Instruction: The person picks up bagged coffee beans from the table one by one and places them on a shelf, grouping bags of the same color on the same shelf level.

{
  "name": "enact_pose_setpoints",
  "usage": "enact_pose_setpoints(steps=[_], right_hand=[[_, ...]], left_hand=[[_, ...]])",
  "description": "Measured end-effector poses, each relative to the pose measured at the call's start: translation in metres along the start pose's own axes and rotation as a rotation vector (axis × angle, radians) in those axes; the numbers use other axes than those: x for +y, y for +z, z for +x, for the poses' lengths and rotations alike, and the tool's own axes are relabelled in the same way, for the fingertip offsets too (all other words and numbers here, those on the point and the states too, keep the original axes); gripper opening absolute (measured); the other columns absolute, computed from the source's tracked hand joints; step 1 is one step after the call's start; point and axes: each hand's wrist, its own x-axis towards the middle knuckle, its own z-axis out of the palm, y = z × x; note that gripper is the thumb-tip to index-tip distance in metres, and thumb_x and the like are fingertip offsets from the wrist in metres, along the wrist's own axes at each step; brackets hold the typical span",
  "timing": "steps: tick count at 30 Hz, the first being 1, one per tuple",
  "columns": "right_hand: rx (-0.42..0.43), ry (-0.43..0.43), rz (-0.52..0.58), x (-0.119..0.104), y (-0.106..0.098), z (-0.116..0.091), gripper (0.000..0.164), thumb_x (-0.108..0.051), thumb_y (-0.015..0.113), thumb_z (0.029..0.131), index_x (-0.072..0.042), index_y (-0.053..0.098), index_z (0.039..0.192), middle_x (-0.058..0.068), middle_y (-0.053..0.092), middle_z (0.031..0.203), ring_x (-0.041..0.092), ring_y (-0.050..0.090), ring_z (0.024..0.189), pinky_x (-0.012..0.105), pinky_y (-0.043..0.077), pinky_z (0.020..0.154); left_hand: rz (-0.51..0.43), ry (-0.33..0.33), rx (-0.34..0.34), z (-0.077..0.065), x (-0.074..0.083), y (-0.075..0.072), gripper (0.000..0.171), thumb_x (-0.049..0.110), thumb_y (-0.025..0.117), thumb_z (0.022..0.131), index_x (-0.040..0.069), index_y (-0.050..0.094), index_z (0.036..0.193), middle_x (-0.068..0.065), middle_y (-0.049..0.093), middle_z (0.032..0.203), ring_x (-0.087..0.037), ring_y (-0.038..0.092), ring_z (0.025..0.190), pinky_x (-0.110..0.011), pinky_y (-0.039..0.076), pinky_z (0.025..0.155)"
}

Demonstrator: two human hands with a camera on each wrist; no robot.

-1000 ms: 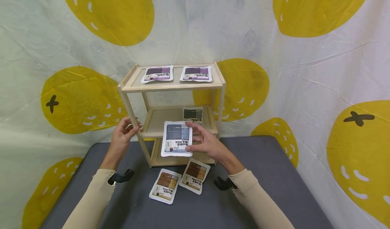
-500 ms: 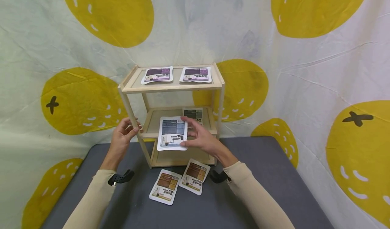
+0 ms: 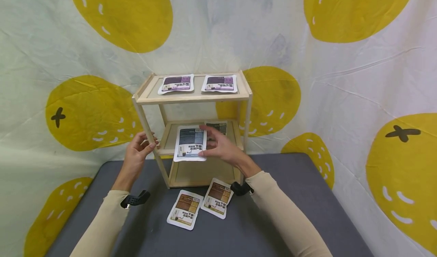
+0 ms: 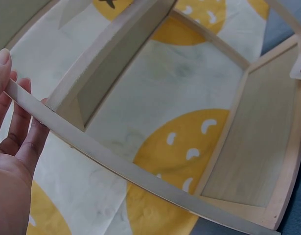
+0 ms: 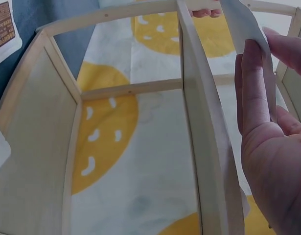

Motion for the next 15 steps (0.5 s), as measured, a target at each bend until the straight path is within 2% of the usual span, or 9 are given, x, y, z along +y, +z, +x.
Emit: enact_pose_setpoints(steps=[3, 8, 11, 15], right_hand=[[0.000, 0.008, -0.015, -0.003, -0.002, 0.004, 0.092, 0.001, 0.078, 0.086, -0.020, 0.028, 0.160, 0.008, 0.031, 0.161, 0.039, 0.056, 0.129, 0.038, 0.058, 0.085], [-0.018, 0.005, -0.033, -0.007, -0.003, 0.012, 0.092, 0.000, 0.077, 0.087, -0.020, 0.026, 0.161, 0.010, 0.034, 0.160, 0.039, 0.053, 0.134, 0.039, 0.057, 0.090], [-0.031, 0.002, -0.044, -0.009, -0.004, 0.017, 0.091, -0.001, 0.077, 0.088, -0.020, 0.026, 0.161, 0.014, 0.039, 0.154, 0.040, 0.054, 0.133, 0.039, 0.057, 0.089], [-0.042, 0.008, -0.072, -0.010, -0.005, 0.024, 0.091, -0.004, 0.078, 0.088, -0.022, 0.027, 0.161, 0.017, 0.039, 0.153, 0.039, 0.055, 0.130, 0.040, 0.058, 0.087]], left_hand=[[-0.001, 0.002, 0.001, 0.000, 0.000, 0.000, 0.037, 0.002, 0.066, 0.097, -0.003, 0.053, 0.131, -0.030, 0.055, 0.115, -0.033, 0.063, 0.102, -0.032, 0.059, 0.088], [-0.006, 0.003, 0.003, 0.000, 0.000, 0.000, 0.034, 0.001, 0.067, 0.096, 0.001, 0.056, 0.128, -0.032, 0.053, 0.115, -0.034, 0.063, 0.102, -0.035, 0.059, 0.088], [-0.003, 0.000, 0.003, 0.000, 0.000, 0.000, 0.036, 0.001, 0.066, 0.096, -0.002, 0.054, 0.130, -0.033, 0.053, 0.116, -0.035, 0.063, 0.103, -0.035, 0.059, 0.089], [0.009, -0.005, 0.001, 0.000, 0.000, 0.000, 0.041, 0.002, 0.066, 0.097, -0.008, 0.050, 0.133, -0.030, 0.055, 0.116, -0.038, 0.062, 0.105, -0.035, 0.059, 0.090]])
